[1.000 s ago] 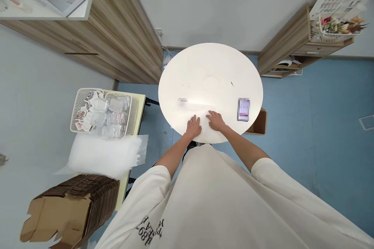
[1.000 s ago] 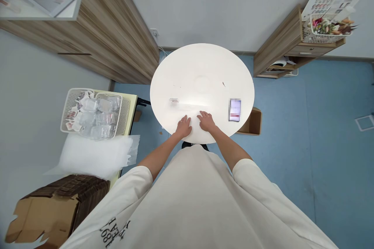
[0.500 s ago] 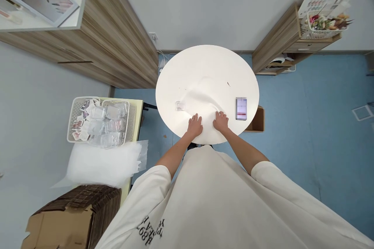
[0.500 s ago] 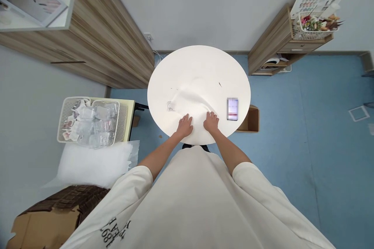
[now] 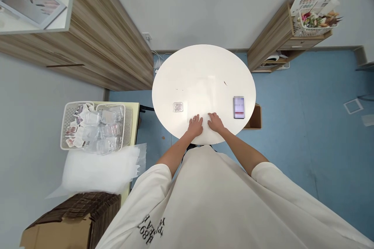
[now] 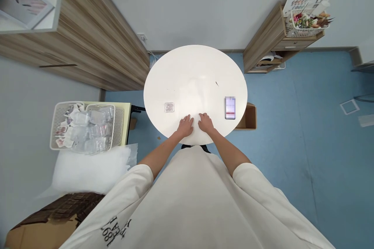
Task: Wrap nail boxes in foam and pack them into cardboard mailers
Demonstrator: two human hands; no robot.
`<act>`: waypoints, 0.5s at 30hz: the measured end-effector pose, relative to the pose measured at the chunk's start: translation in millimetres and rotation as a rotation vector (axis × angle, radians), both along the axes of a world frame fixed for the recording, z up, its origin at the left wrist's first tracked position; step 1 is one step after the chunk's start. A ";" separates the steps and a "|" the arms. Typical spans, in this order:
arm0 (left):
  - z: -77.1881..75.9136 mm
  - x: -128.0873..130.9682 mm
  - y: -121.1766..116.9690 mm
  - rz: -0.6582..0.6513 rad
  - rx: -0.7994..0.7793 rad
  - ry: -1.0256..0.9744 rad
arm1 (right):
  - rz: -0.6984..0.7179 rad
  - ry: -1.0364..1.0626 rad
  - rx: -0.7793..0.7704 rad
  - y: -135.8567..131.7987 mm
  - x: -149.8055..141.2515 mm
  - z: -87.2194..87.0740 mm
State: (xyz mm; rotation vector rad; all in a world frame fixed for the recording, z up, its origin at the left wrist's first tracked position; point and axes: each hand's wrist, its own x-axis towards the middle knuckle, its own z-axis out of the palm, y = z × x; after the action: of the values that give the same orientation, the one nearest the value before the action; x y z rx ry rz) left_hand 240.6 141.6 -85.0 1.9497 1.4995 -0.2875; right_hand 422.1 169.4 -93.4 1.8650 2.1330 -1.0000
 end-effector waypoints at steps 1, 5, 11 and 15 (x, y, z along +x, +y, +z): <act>-0.4 -0.8 -0.1 -0.005 -0.018 0.005 | 0.015 -0.007 0.013 -0.1 1.6 0.7; -1.6 -4.7 0.0 -0.027 -0.057 0.013 | 0.090 -0.062 0.017 0.9 7.0 2.6; -0.4 -14.2 6.6 -0.030 -0.034 -0.043 | 0.058 -0.140 0.035 2.9 0.2 0.2; 5.8 -38.1 24.2 0.024 0.039 -0.063 | 0.016 -0.140 0.057 5.0 -8.2 0.6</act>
State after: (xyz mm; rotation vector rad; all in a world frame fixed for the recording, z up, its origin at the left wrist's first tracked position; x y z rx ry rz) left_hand 202.4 165.8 -79.2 1.9521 1.4972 -0.1859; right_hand 414.0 174.4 -92.8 1.8798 2.1125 -0.7891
